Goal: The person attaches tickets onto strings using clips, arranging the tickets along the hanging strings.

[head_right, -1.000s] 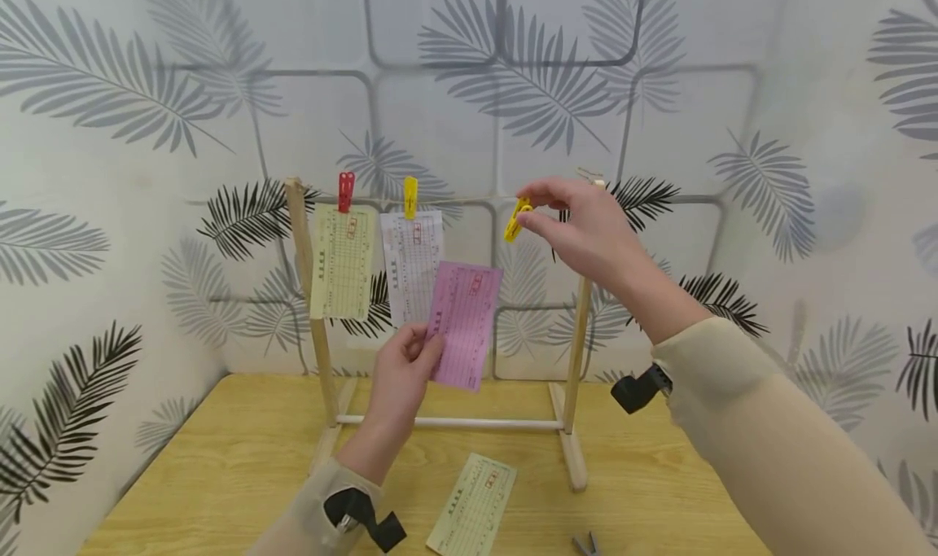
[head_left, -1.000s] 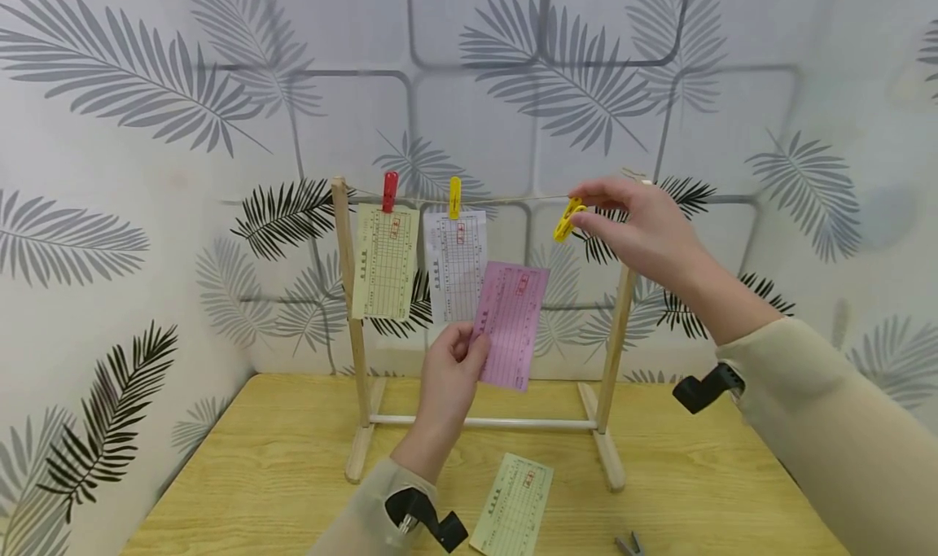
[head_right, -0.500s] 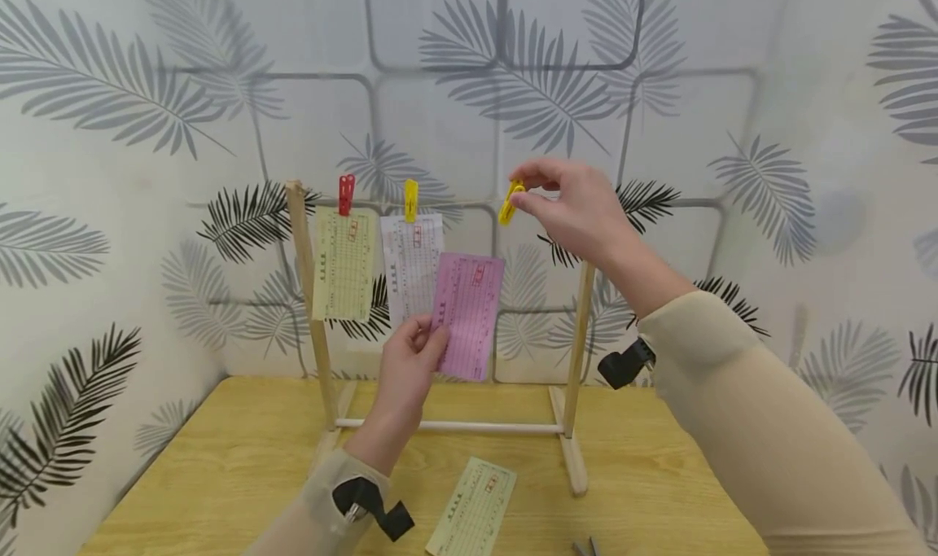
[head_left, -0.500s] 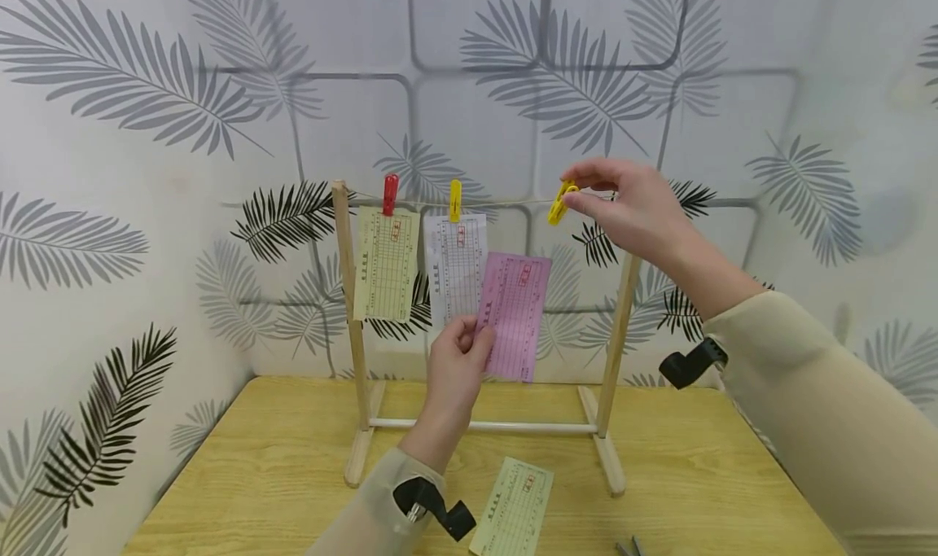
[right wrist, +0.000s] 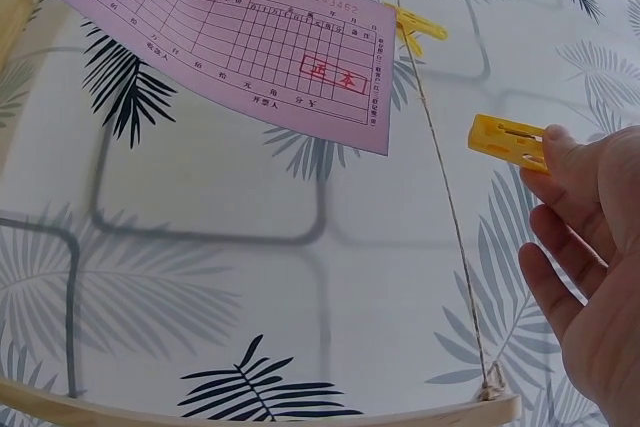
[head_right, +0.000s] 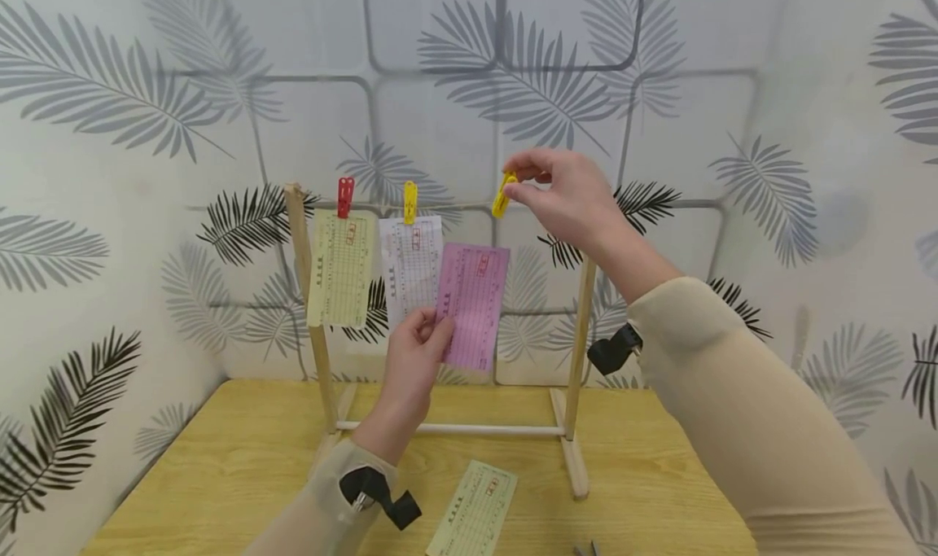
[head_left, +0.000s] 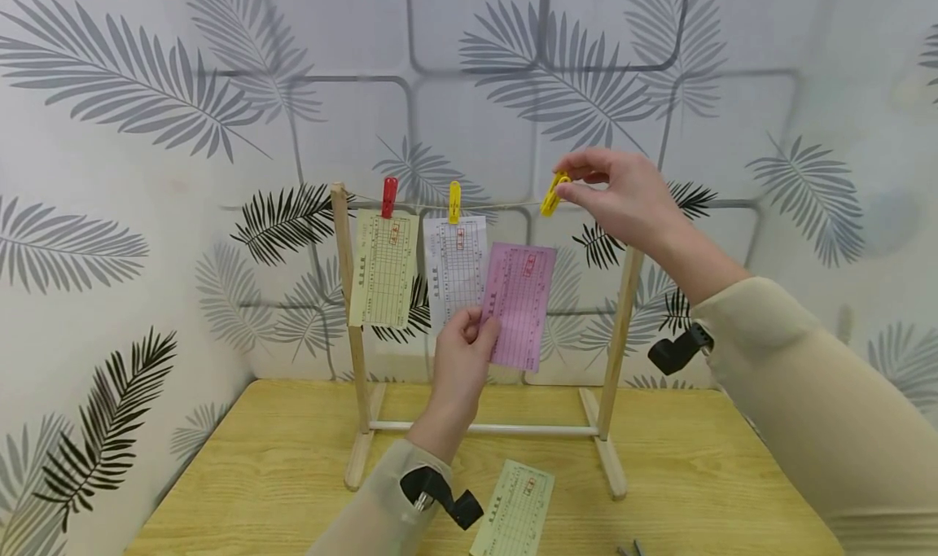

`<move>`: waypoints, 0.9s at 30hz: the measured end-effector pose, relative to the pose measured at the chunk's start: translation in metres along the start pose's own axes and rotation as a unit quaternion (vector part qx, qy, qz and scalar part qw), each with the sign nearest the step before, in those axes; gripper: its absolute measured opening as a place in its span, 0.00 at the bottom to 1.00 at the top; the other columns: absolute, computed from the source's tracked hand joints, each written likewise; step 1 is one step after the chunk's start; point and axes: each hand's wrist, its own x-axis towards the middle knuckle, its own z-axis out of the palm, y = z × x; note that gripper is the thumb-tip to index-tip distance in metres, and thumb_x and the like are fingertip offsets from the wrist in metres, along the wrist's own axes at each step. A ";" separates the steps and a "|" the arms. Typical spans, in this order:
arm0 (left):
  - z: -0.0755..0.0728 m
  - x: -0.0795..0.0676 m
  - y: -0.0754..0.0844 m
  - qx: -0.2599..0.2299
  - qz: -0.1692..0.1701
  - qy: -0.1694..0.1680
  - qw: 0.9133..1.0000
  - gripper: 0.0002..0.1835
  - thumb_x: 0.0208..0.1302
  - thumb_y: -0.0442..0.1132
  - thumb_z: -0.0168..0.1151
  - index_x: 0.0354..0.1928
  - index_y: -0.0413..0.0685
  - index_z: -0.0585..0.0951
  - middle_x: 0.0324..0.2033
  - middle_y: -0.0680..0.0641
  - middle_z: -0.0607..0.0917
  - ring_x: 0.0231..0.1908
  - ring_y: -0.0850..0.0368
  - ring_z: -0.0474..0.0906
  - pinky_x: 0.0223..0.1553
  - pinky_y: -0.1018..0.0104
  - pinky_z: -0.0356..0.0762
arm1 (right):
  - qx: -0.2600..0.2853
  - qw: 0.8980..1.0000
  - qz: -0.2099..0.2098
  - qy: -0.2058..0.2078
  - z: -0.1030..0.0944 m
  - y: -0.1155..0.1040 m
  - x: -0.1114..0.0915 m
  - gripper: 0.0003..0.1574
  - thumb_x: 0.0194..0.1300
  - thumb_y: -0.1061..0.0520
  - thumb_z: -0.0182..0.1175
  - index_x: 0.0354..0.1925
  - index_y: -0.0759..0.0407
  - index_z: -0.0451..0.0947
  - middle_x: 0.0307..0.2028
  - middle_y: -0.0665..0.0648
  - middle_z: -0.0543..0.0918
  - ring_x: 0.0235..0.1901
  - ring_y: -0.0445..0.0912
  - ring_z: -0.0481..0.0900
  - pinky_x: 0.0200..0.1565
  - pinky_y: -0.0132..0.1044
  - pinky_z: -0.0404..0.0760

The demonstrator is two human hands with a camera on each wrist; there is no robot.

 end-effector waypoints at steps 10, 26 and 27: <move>0.008 0.008 0.004 -0.013 -0.005 0.002 1.000 0.09 0.81 0.32 0.63 0.55 0.36 0.84 0.45 0.40 0.91 0.44 0.54 0.87 0.47 0.61 0.86 | -0.006 1.000 0.012 0.002 0.002 -0.001 0.007 0.19 0.81 0.52 0.66 0.63 0.57 0.85 0.61 0.59 0.87 0.64 0.56 0.81 0.63 0.56 0.79; 0.017 0.025 0.009 -0.012 -0.012 0.013 1.000 0.08 0.81 0.34 0.63 0.54 0.37 0.84 0.45 0.41 0.90 0.46 0.52 0.87 0.50 0.58 0.86 | -0.013 1.000 0.016 -0.004 0.006 -0.002 0.022 0.20 0.82 0.51 0.66 0.65 0.56 0.85 0.60 0.59 0.87 0.63 0.55 0.81 0.64 0.54 0.79; 0.017 0.025 0.009 -0.012 -0.013 0.013 1.000 0.08 0.81 0.34 0.63 0.54 0.38 0.84 0.45 0.41 0.90 0.46 0.52 0.87 0.51 0.57 0.86 | -0.013 1.000 0.015 -0.004 0.006 -0.003 0.023 0.21 0.82 0.51 0.66 0.65 0.57 0.85 0.60 0.59 0.87 0.63 0.55 0.81 0.64 0.54 0.78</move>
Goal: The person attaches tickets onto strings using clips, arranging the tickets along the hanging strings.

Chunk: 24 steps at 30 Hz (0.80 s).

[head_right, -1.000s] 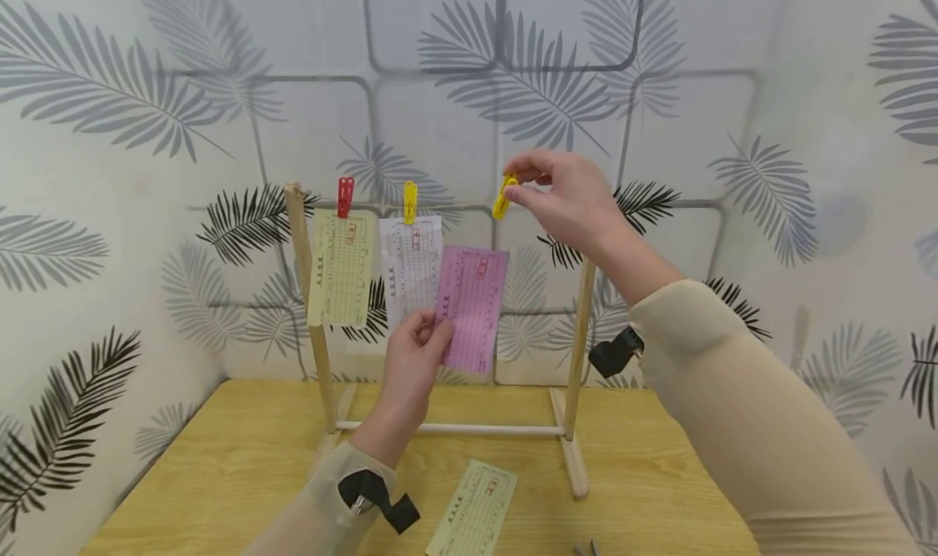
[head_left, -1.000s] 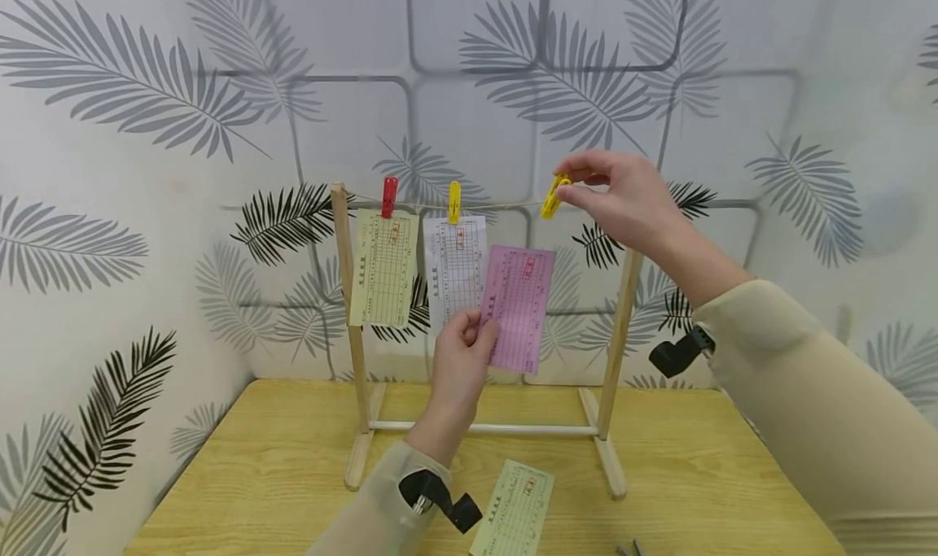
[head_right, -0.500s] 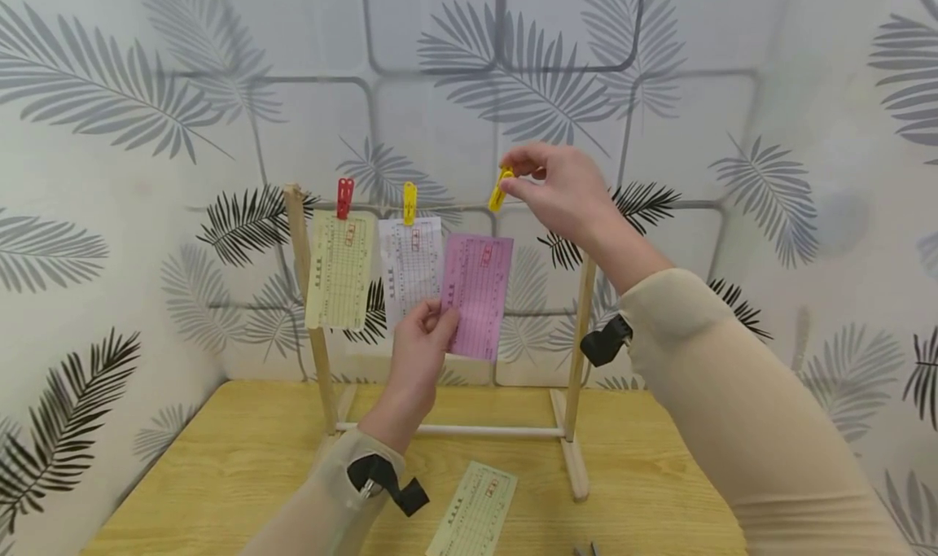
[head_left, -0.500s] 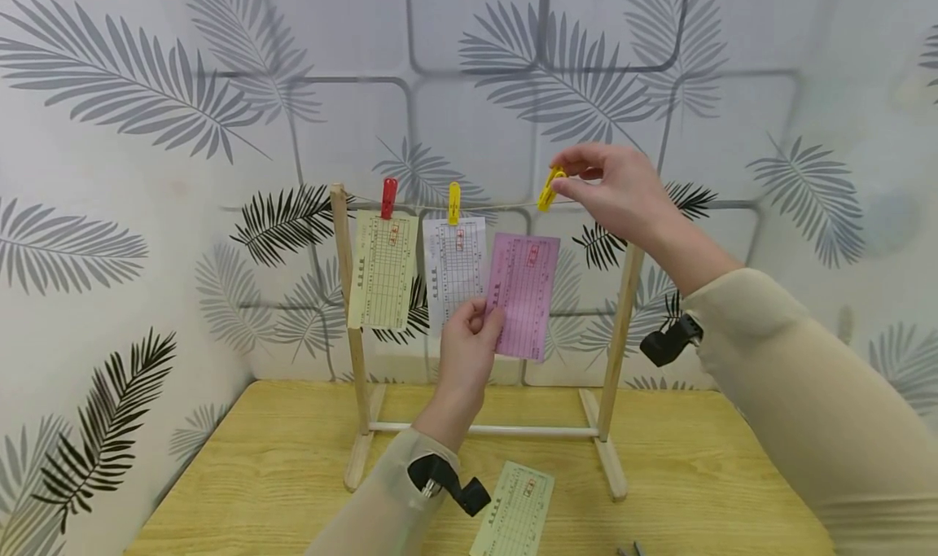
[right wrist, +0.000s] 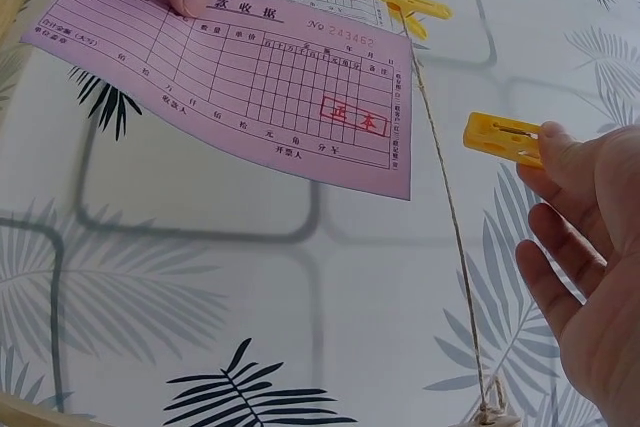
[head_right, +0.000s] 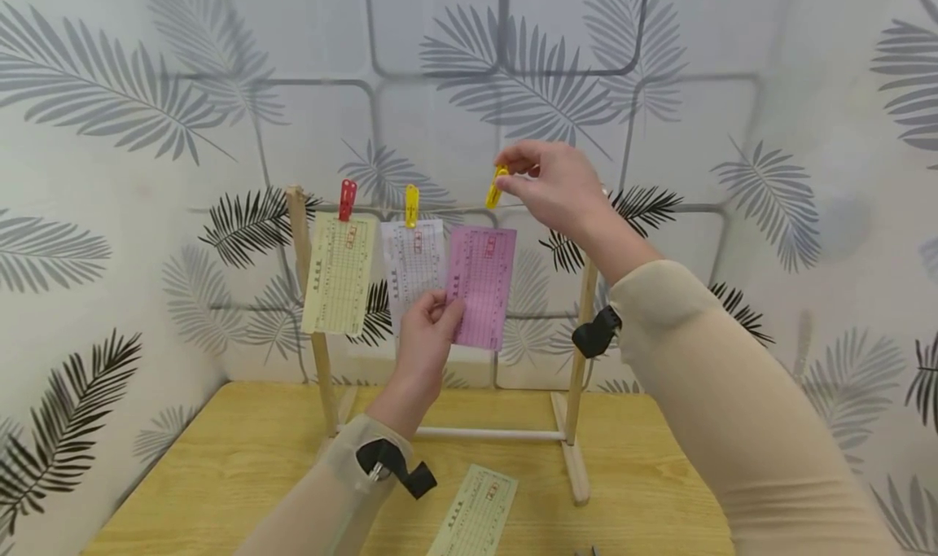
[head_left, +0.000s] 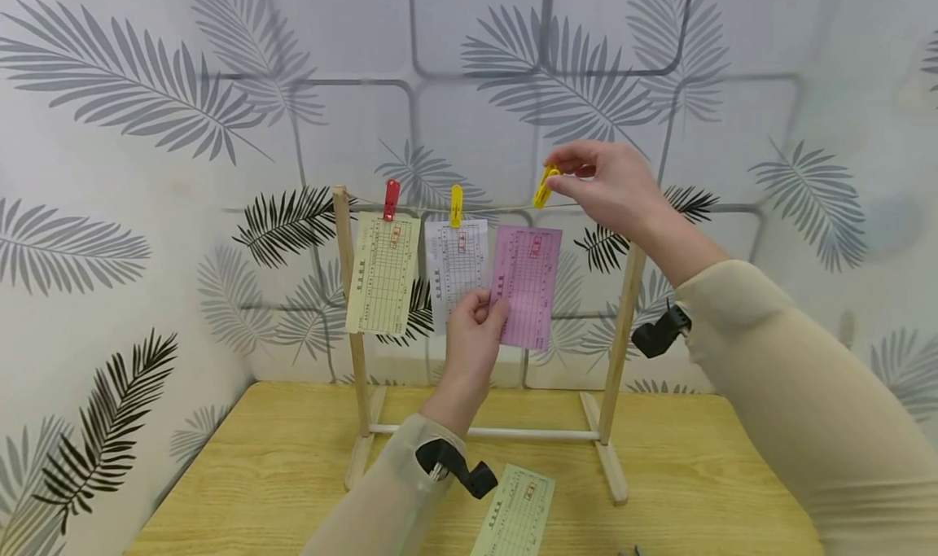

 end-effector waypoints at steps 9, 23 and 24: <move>0.002 0.008 -0.006 -0.019 0.002 -0.006 1.000 0.08 0.81 0.33 0.62 0.54 0.37 0.84 0.45 0.41 0.91 0.47 0.51 0.89 0.53 0.56 0.87 | -0.002 1.000 -0.007 -0.010 0.004 -0.002 0.009 0.21 0.82 0.51 0.66 0.66 0.58 0.84 0.59 0.60 0.88 0.61 0.56 0.83 0.63 0.55 0.78; 0.004 0.015 -0.006 -0.019 -0.004 0.013 1.000 0.07 0.82 0.35 0.62 0.53 0.40 0.84 0.44 0.43 0.90 0.46 0.52 0.87 0.51 0.57 0.85 | -0.020 0.999 -0.004 -0.031 0.012 -0.003 0.017 0.21 0.83 0.53 0.64 0.67 0.58 0.84 0.60 0.61 0.87 0.62 0.58 0.81 0.66 0.55 0.77; 0.004 0.015 -0.006 -0.019 -0.004 0.014 1.000 0.07 0.83 0.35 0.62 0.53 0.40 0.84 0.44 0.43 0.90 0.46 0.52 0.87 0.51 0.57 0.84 | -0.022 0.999 -0.005 -0.032 0.013 -0.003 0.018 0.20 0.83 0.53 0.64 0.67 0.59 0.84 0.60 0.61 0.87 0.62 0.58 0.81 0.66 0.55 0.77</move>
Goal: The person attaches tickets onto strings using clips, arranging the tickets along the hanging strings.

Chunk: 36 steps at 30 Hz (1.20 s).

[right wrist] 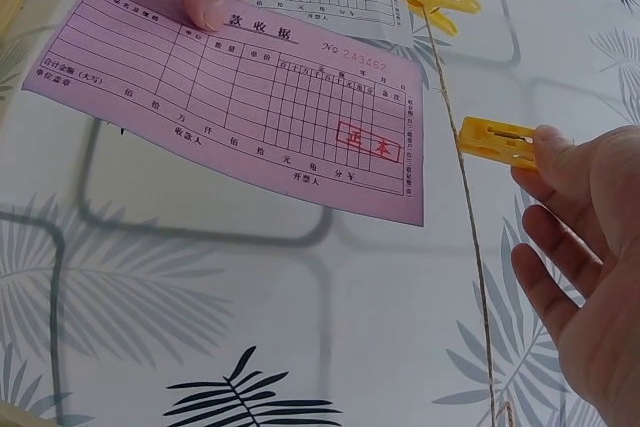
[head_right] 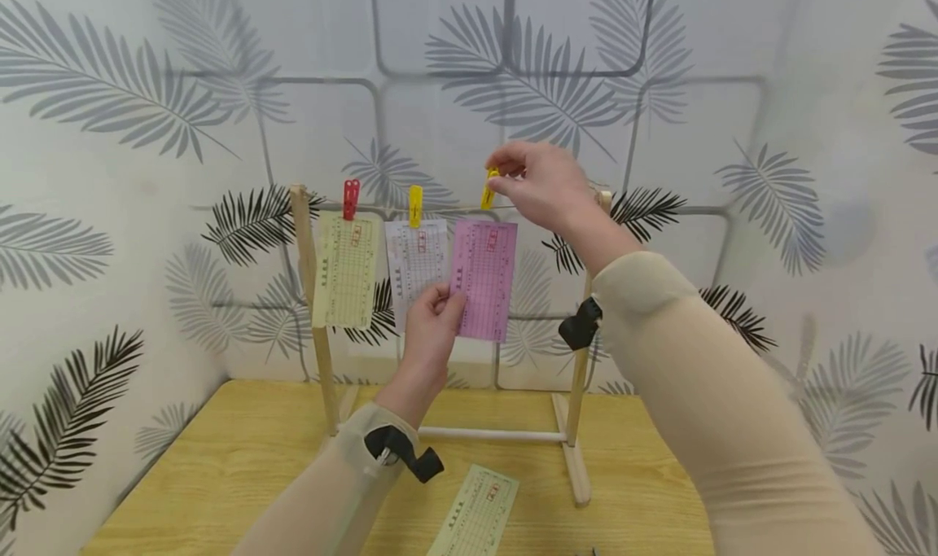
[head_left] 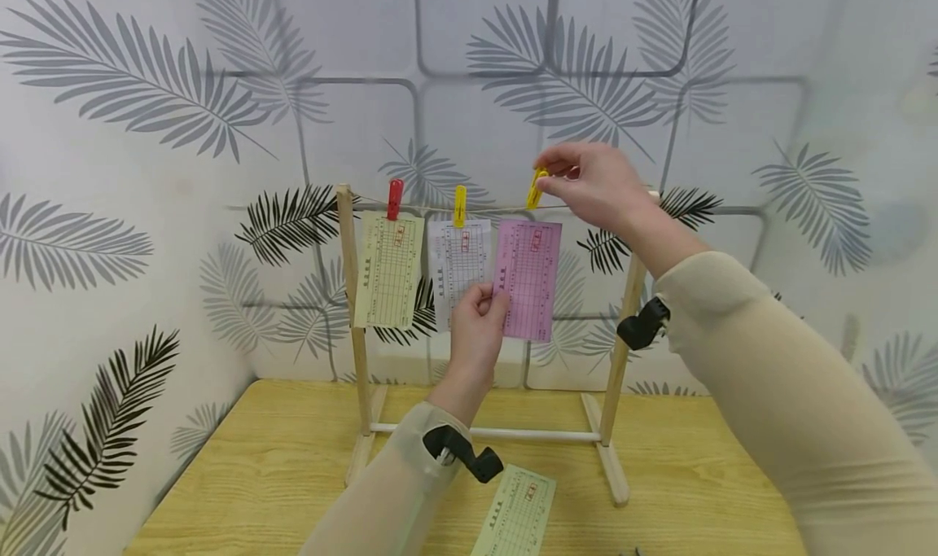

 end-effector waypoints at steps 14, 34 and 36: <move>0.003 0.002 0.002 -0.009 -0.002 0.004 1.000 0.07 0.83 0.35 0.61 0.53 0.39 0.84 0.47 0.41 0.91 0.48 0.52 0.87 0.54 0.55 0.84 | -0.015 1.000 -0.012 -0.013 0.007 0.003 0.005 0.20 0.84 0.54 0.62 0.66 0.61 0.83 0.60 0.62 0.86 0.62 0.58 0.80 0.68 0.57 0.76; 0.006 0.004 0.002 -0.021 -0.001 0.002 1.000 0.09 0.85 0.36 0.60 0.55 0.38 0.83 0.48 0.41 0.91 0.50 0.50 0.88 0.57 0.53 0.84 | -0.030 0.999 -0.007 -0.028 0.011 0.006 0.005 0.20 0.84 0.54 0.62 0.66 0.61 0.83 0.59 0.62 0.87 0.61 0.58 0.80 0.67 0.56 0.75; 0.006 0.004 0.002 -0.020 -0.001 0.001 1.000 0.08 0.85 0.36 0.59 0.55 0.39 0.83 0.48 0.41 0.91 0.50 0.50 0.88 0.57 0.53 0.84 | -0.031 0.999 -0.005 -0.031 0.011 0.007 0.005 0.20 0.84 0.54 0.62 0.67 0.61 0.83 0.59 0.63 0.87 0.61 0.58 0.80 0.67 0.55 0.75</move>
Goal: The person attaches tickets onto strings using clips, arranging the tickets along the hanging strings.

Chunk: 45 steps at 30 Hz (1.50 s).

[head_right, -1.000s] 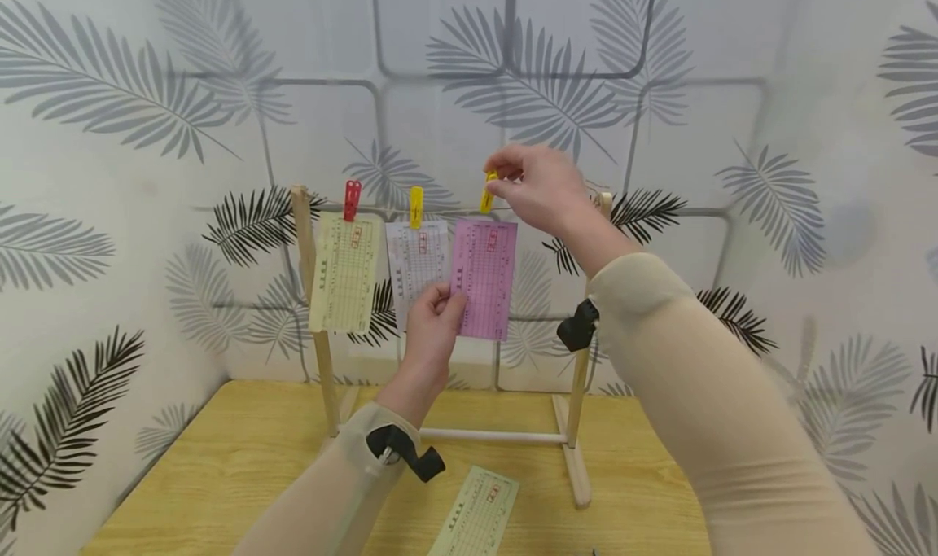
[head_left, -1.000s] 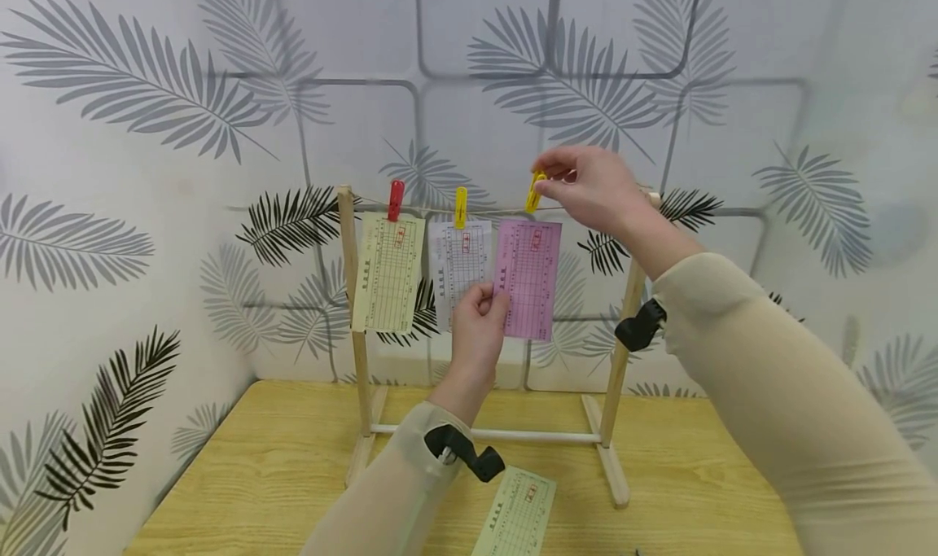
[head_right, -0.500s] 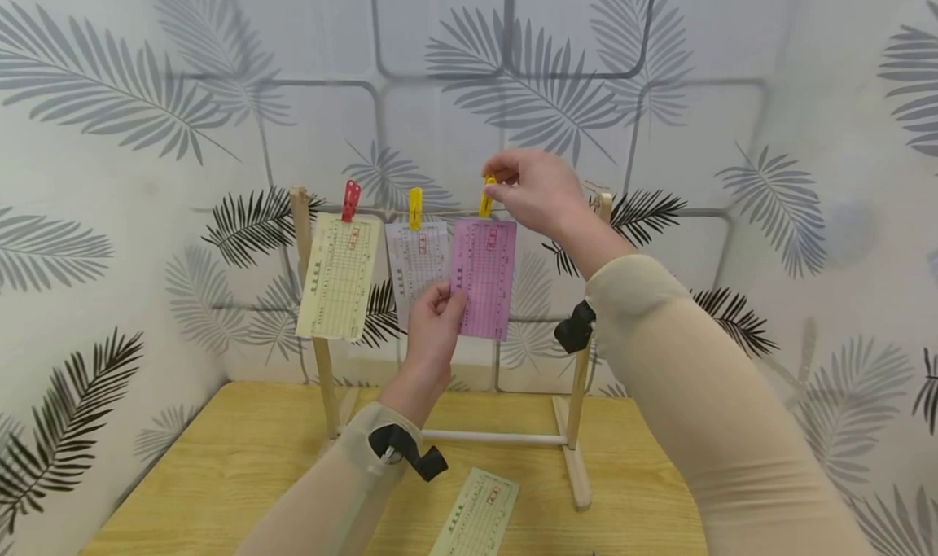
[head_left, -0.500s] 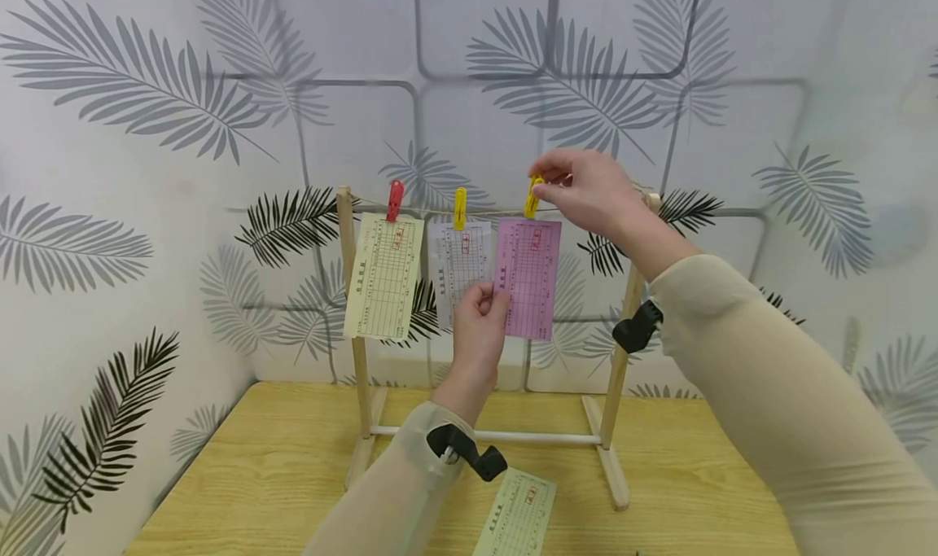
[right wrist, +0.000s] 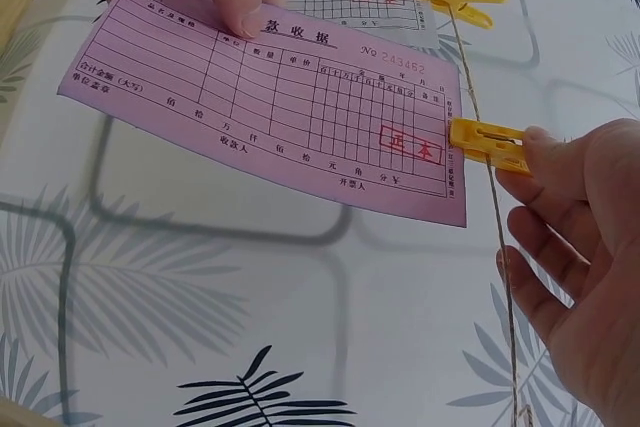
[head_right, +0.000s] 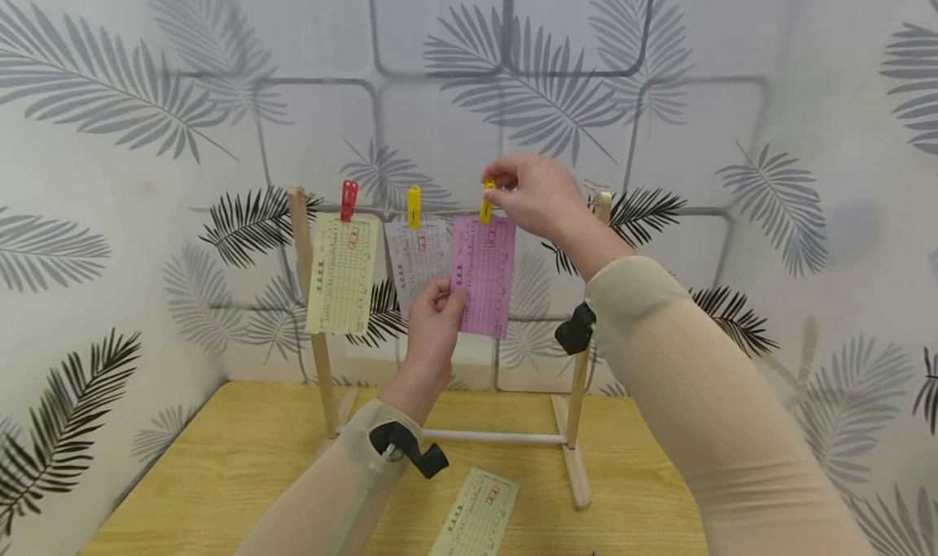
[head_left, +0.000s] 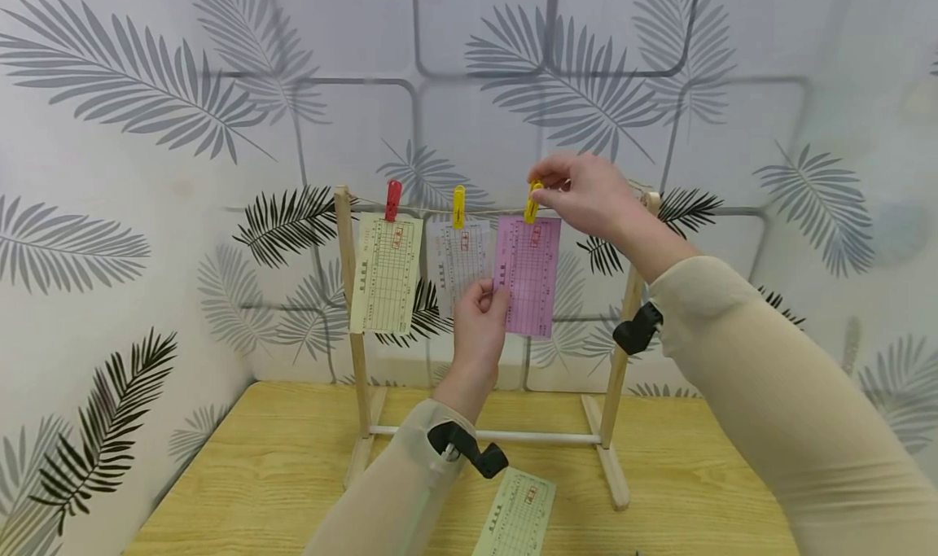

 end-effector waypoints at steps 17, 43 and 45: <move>0.000 -0.001 0.001 0.002 -0.001 0.003 1.000 0.08 0.85 0.36 0.60 0.55 0.41 0.83 0.46 0.43 0.90 0.48 0.51 0.88 0.54 0.55 0.85 | 0.012 1.000 0.009 -0.016 0.000 -0.003 -0.003 0.22 0.84 0.53 0.62 0.68 0.60 0.82 0.60 0.62 0.86 0.62 0.58 0.79 0.67 0.56 0.75; -0.002 -0.001 -0.001 0.008 0.003 0.002 1.000 0.07 0.84 0.36 0.61 0.52 0.41 0.84 0.45 0.44 0.90 0.47 0.53 0.86 0.53 0.57 0.84 | -0.009 0.999 0.001 -0.039 0.001 -0.002 -0.002 0.26 0.84 0.53 0.62 0.73 0.62 0.79 0.65 0.64 0.84 0.65 0.59 0.78 0.69 0.56 0.74; -0.002 -0.001 -0.001 0.010 0.004 -0.001 1.000 0.07 0.84 0.36 0.60 0.52 0.40 0.83 0.45 0.43 0.90 0.47 0.52 0.86 0.53 0.57 0.83 | -0.009 0.999 0.000 -0.038 0.001 -0.001 -0.002 0.26 0.84 0.54 0.62 0.73 0.62 0.79 0.65 0.64 0.84 0.65 0.59 0.78 0.69 0.56 0.74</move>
